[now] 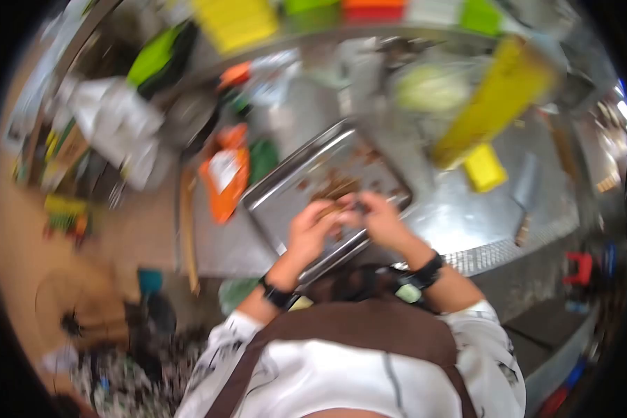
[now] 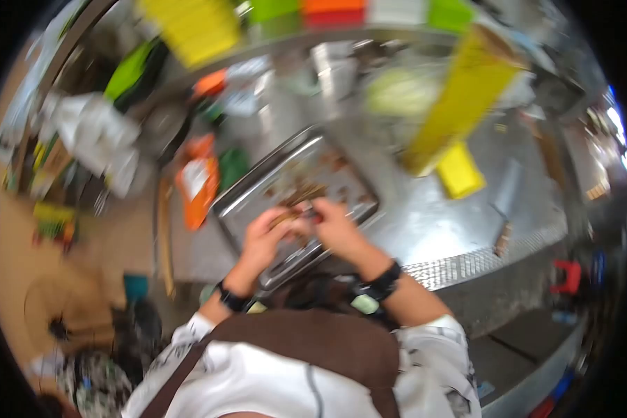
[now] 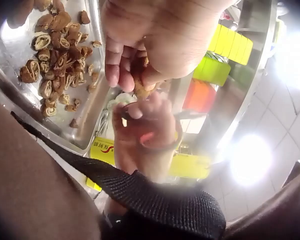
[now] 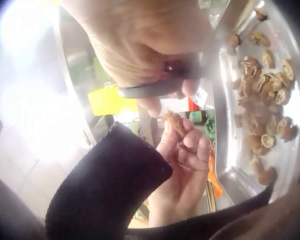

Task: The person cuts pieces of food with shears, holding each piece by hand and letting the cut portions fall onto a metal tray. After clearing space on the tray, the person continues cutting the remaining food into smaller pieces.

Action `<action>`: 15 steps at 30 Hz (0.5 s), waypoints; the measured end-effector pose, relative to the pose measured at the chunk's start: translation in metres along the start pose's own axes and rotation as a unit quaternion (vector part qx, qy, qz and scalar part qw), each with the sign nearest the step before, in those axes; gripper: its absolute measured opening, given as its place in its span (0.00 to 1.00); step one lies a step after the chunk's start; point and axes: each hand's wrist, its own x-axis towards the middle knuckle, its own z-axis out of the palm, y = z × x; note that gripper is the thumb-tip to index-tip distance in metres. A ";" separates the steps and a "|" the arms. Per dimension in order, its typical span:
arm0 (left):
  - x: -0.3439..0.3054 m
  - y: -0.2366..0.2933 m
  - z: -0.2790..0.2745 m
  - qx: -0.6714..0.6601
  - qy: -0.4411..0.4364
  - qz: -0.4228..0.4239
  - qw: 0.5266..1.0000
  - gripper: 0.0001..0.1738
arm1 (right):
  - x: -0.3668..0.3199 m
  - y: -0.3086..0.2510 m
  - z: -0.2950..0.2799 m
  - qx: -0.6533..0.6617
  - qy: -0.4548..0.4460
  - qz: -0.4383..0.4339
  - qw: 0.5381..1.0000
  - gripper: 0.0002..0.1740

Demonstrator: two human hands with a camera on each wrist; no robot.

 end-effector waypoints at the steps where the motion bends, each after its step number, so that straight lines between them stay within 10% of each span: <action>1: -0.001 -0.003 0.000 0.017 -0.002 -0.021 1.000 0.10 | -0.006 -0.017 0.005 -0.050 0.008 -0.002 0.999 0.17; 6: 0.003 -0.015 0.000 0.165 0.061 0.127 0.976 0.12 | 0.000 -0.012 0.006 0.008 0.010 0.028 1.000 0.16; 10: -0.001 -0.009 -0.008 0.172 -0.002 0.092 0.981 0.15 | 0.004 -0.004 0.007 0.052 0.003 0.044 0.998 0.16; 12: -0.004 -0.007 -0.007 -0.057 -0.041 -0.035 0.997 0.17 | 0.003 -0.007 0.009 0.055 0.001 0.049 0.997 0.16; 15: -0.008 0.001 -0.002 -0.096 -0.031 0.008 0.995 0.16 | 0.008 0.003 0.009 0.065 0.018 0.045 0.997 0.16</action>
